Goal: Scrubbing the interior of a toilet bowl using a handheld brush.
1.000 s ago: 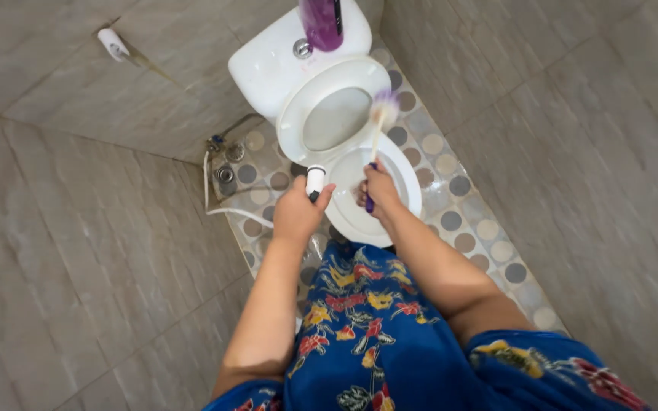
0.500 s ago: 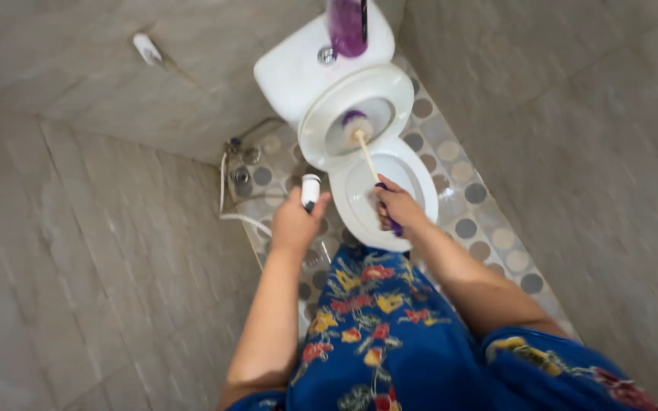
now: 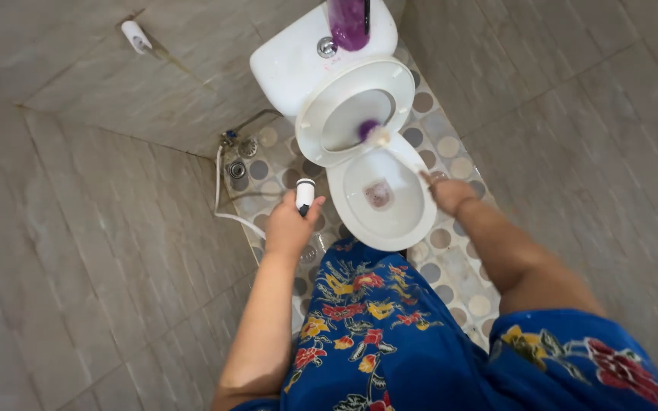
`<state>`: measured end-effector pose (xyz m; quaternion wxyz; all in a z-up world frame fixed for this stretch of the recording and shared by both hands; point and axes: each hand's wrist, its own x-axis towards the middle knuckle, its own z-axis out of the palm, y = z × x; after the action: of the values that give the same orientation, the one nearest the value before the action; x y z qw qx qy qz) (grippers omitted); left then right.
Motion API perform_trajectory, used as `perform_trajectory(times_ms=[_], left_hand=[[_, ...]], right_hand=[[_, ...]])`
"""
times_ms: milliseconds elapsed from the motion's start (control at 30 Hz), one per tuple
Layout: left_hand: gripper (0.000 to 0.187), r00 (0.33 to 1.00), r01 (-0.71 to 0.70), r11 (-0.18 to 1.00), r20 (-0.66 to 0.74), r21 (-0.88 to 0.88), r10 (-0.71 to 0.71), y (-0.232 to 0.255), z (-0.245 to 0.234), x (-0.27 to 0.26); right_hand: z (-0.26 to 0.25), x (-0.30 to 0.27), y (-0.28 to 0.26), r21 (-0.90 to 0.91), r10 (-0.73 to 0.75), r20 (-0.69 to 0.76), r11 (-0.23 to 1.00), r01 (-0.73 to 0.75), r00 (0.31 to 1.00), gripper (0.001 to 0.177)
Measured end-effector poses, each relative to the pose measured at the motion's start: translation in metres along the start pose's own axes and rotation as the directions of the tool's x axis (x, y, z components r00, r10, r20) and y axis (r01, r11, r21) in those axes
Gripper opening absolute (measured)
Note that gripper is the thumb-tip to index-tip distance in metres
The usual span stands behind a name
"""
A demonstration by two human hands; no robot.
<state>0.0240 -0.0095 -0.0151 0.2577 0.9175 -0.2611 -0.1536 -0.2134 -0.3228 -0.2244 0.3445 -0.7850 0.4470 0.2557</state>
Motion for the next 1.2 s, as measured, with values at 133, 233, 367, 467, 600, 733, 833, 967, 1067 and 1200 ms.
perform_trajectory(times_ms=[133, 233, 367, 467, 600, 733, 833, 967, 1067, 1200], left_hand=[[0.054, 1.000, 0.001, 0.999, 0.020, 0.044, -0.002, 0.003, -0.001, 0.007], [0.055, 1.000, -0.021, 1.000, -0.020, 0.020, 0.021, 0.007, 0.000, 0.012], [0.056, 1.000, -0.005, 0.999, 0.014, 0.036, 0.004, 0.013, 0.004, 0.011], [0.055, 0.999, 0.015, 1.000, 0.049, 0.008, -0.015, 0.020, 0.013, 0.010], [0.053, 0.999, -0.021, 1.000, 0.045, 0.021, 0.020, 0.016, 0.026, 0.014], [0.052, 0.999, -0.046, 0.995, -0.016, -0.088, 0.045, 0.028, 0.022, 0.015], [0.054, 1.000, 0.028, 0.999, -0.010, -0.045, -0.029, 0.027, 0.014, 0.017], [0.054, 0.999, 0.033, 0.999, -0.033, -0.030, -0.034, 0.018, 0.006, 0.018], [0.056, 1.000, 0.031, 0.999, -0.007, 0.008, -0.031, 0.015, 0.002, 0.014], [0.057, 1.000, 0.004, 0.999, 0.022, 0.040, -0.005, 0.021, 0.000, 0.018]], right_hand=[[-0.002, -0.028, -0.019, -0.329, -0.226, 0.090, 0.913, 0.243, 0.970, 0.062], [0.020, -0.007, 0.024, -0.152, -0.023, -0.023, 0.988, 0.020, 0.999, 0.042], [0.142, 0.033, 0.017, 0.102, -0.172, 0.006, 0.980, 0.170, 0.985, 0.058], [0.241, 0.037, -0.052, 0.639, -0.291, -0.068, 0.722, 0.266, 0.954, 0.050], [0.126, -0.086, -0.207, 0.970, -0.123, 0.244, 0.026, -0.243, 0.962, 0.044], [0.039, -0.082, -0.215, 0.763, -0.480, 0.383, -0.318, -0.563, 0.790, 0.029], [0.001, -0.124, -0.207, 0.638, -0.576, 0.346, -0.435, -0.636, 0.741, 0.032], [-0.014, -0.193, -0.179, 0.814, -0.358, 0.300, -0.387, -0.433, 0.884, 0.011], [0.004, -0.203, -0.158, 0.833, -0.270, 0.282, -0.407, -0.375, 0.920, 0.020], [-0.009, -0.196, -0.189, 0.865, -0.264, 0.272, -0.354, -0.355, 0.925, 0.020]])
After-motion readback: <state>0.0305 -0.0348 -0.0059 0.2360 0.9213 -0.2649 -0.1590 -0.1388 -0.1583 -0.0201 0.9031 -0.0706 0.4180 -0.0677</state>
